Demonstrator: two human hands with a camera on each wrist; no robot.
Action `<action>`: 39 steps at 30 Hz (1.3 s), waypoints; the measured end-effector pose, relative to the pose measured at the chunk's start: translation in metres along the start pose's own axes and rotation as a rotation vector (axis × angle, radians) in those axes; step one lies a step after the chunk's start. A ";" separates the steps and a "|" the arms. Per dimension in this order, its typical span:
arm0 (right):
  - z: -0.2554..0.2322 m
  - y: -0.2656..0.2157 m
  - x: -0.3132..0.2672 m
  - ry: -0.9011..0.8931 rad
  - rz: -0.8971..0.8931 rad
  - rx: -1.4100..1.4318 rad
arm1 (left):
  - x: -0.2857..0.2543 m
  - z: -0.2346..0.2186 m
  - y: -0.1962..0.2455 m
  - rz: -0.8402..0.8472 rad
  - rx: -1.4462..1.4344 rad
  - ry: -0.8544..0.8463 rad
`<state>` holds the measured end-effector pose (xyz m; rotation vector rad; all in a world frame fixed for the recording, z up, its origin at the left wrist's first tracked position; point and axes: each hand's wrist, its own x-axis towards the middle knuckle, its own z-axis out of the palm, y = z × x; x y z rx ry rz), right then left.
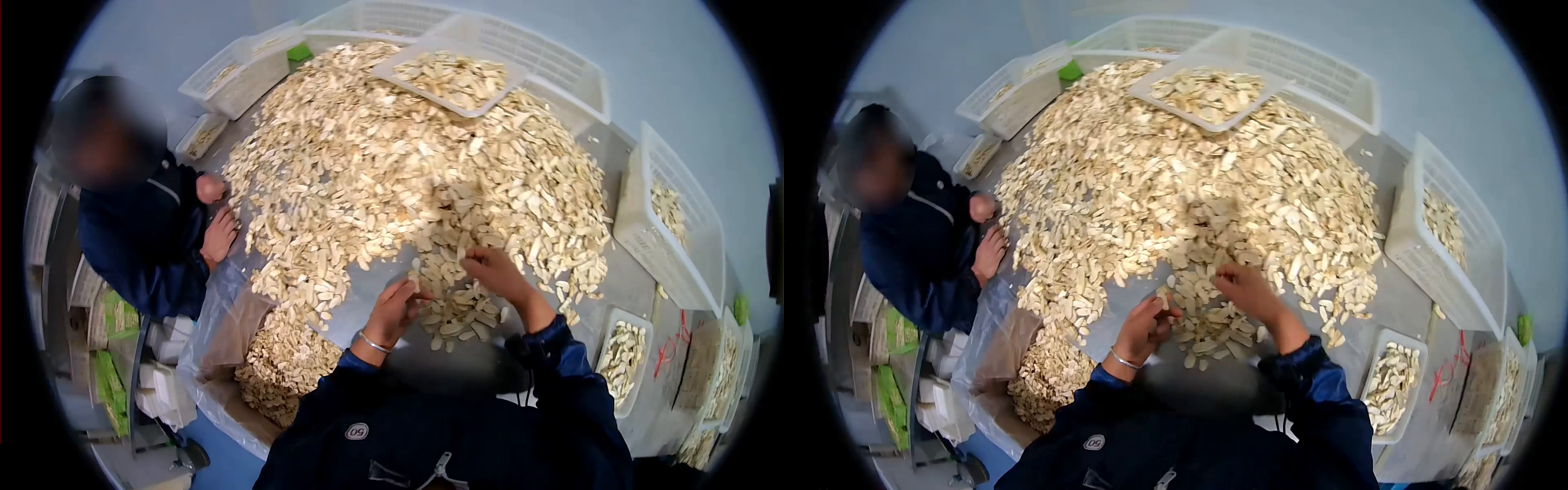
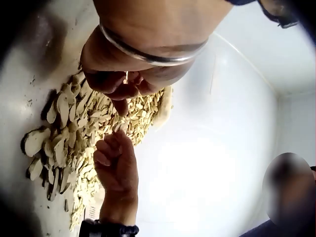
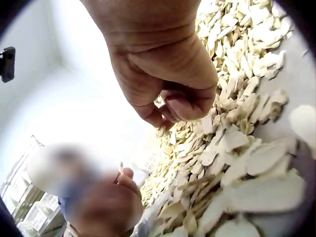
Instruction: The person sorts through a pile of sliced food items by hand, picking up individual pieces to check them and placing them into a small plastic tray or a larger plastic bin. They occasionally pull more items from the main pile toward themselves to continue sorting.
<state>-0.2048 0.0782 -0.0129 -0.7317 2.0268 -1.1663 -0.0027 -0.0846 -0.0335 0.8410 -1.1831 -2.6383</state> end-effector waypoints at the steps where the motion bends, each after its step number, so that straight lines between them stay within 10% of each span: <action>1: 0.003 0.013 -0.011 -0.016 -0.052 0.017 | 0.001 0.001 -0.004 0.034 0.050 0.015; 8: 0.033 0.034 -0.113 0.258 -0.253 0.098 | -0.013 0.051 -0.027 0.110 0.376 -0.237; 15: 0.033 0.039 -0.206 0.534 -0.089 0.012 | -0.010 0.093 -0.076 -0.031 0.661 -0.529; 20: 0.042 0.119 -0.316 0.888 -0.142 -0.394 | -0.005 0.110 -0.104 -0.164 0.745 -0.674; 24: 0.049 0.154 -0.397 1.014 -0.024 -0.536 | -0.008 0.124 -0.105 0.457 1.118 -1.006; 27: 0.057 0.156 -0.402 1.172 -0.089 -0.572 | -0.038 0.168 -0.089 -0.339 0.912 -0.708; 39: 0.061 0.171 -0.396 1.277 -0.131 -0.600 | -0.064 0.218 -0.119 -0.355 0.998 -0.859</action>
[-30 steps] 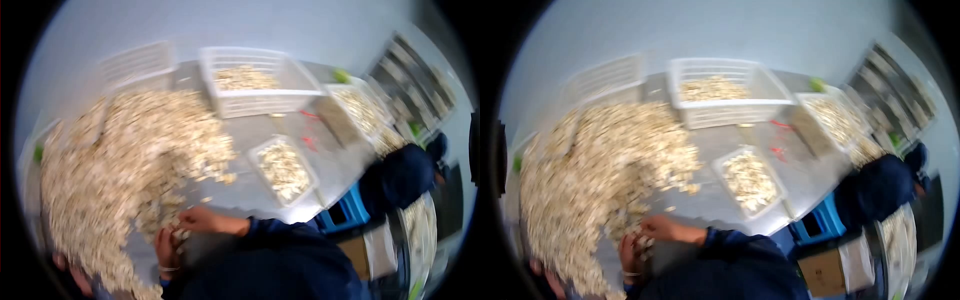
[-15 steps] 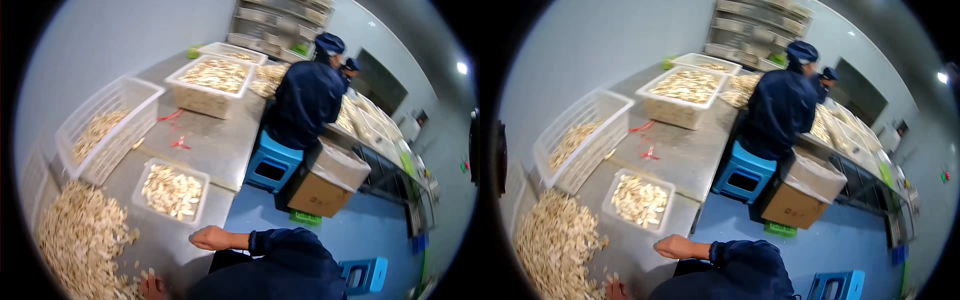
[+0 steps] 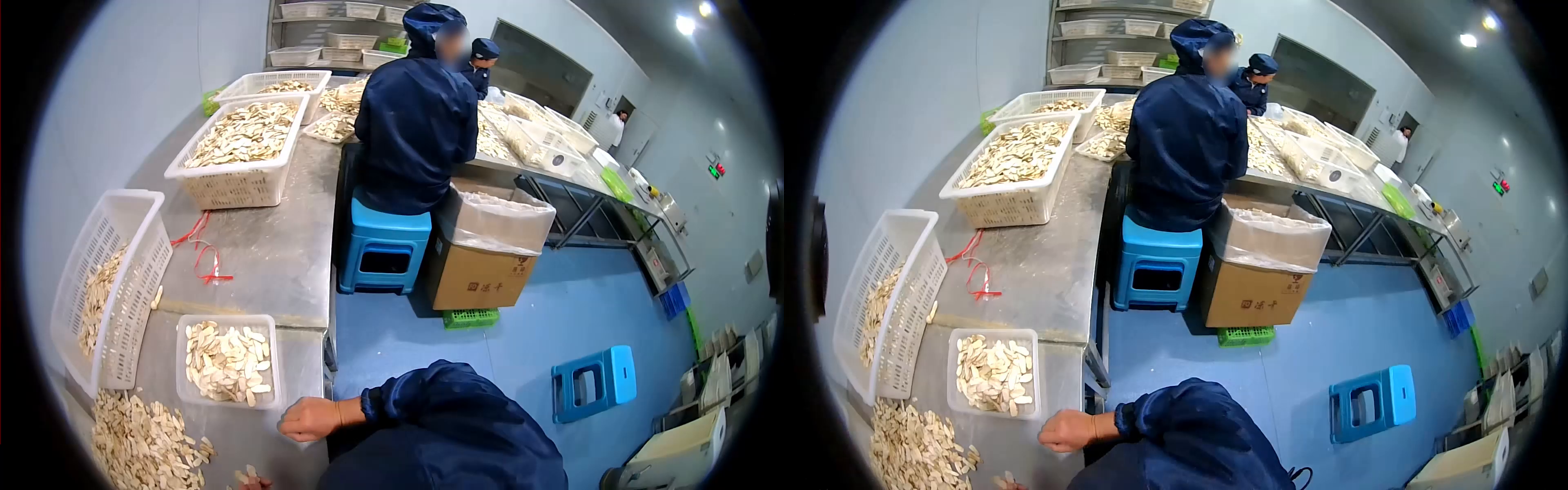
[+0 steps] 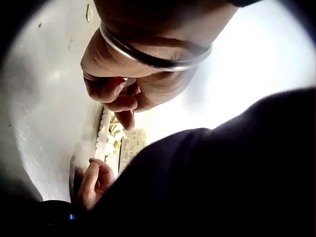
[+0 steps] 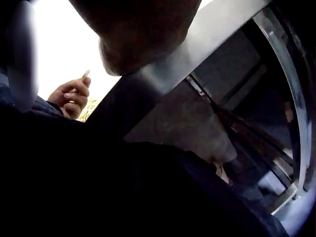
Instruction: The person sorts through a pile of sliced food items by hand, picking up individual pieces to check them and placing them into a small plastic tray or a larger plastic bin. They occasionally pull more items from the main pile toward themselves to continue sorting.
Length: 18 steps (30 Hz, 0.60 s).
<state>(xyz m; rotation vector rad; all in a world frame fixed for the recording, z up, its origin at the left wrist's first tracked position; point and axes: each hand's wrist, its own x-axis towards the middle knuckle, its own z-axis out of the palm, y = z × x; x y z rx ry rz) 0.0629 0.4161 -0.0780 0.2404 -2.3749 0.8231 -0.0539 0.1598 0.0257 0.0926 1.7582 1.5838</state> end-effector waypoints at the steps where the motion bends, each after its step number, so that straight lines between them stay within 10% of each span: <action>1: 0.000 0.000 0.000 -0.004 0.004 0.005 | 0.004 0.003 0.000 -0.009 -0.008 -0.028; 18: 0.000 0.003 0.001 -0.061 -0.024 0.028 | 0.012 -0.009 -0.016 -0.017 -0.038 -0.031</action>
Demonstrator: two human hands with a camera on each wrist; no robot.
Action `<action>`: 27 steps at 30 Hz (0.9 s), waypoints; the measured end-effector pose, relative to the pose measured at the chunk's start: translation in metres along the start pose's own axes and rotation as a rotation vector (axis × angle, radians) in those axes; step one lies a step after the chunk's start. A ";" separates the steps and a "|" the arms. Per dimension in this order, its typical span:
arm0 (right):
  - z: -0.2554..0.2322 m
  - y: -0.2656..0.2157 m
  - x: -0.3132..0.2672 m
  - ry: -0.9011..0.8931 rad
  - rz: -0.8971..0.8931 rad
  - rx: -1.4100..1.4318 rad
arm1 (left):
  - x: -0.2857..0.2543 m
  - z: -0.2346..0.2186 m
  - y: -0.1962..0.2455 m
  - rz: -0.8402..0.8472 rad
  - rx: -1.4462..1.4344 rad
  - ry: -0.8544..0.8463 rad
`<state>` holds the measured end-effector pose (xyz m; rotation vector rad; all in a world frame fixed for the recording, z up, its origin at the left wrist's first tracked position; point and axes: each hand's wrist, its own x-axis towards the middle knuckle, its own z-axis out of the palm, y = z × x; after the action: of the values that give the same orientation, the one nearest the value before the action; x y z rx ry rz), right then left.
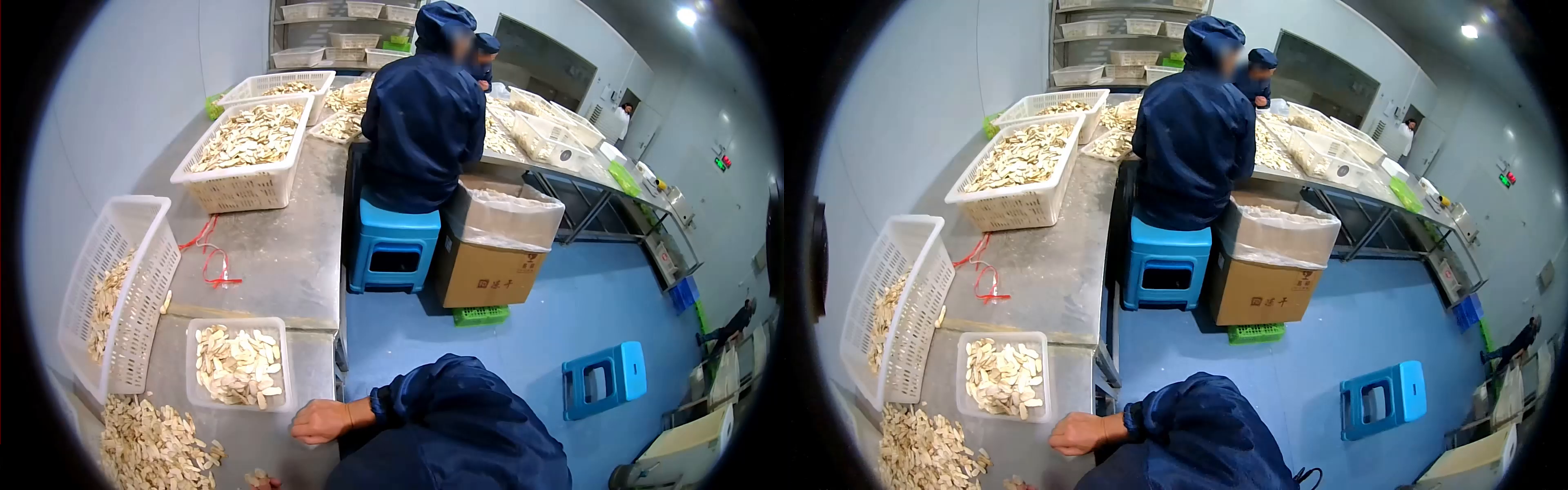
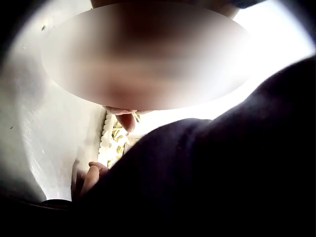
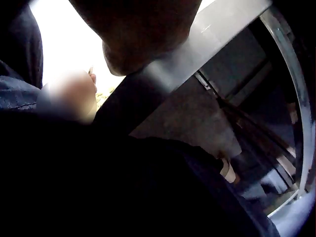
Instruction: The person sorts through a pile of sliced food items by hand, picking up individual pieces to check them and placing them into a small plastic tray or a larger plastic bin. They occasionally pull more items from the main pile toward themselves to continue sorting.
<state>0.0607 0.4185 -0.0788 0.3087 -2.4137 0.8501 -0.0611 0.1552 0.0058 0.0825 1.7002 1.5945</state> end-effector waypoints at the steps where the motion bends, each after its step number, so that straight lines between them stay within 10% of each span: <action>1: 0.001 0.000 0.000 0.001 0.011 0.007 | -0.004 0.003 0.005 0.006 0.002 0.005; 27: 0.003 0.000 -0.001 -0.033 -0.009 0.020 | 0.012 -0.011 0.006 0.035 0.006 0.106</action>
<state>0.0597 0.4169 -0.0814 0.3435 -2.4338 0.8718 -0.0784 0.1541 0.0044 0.0308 1.7939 1.6448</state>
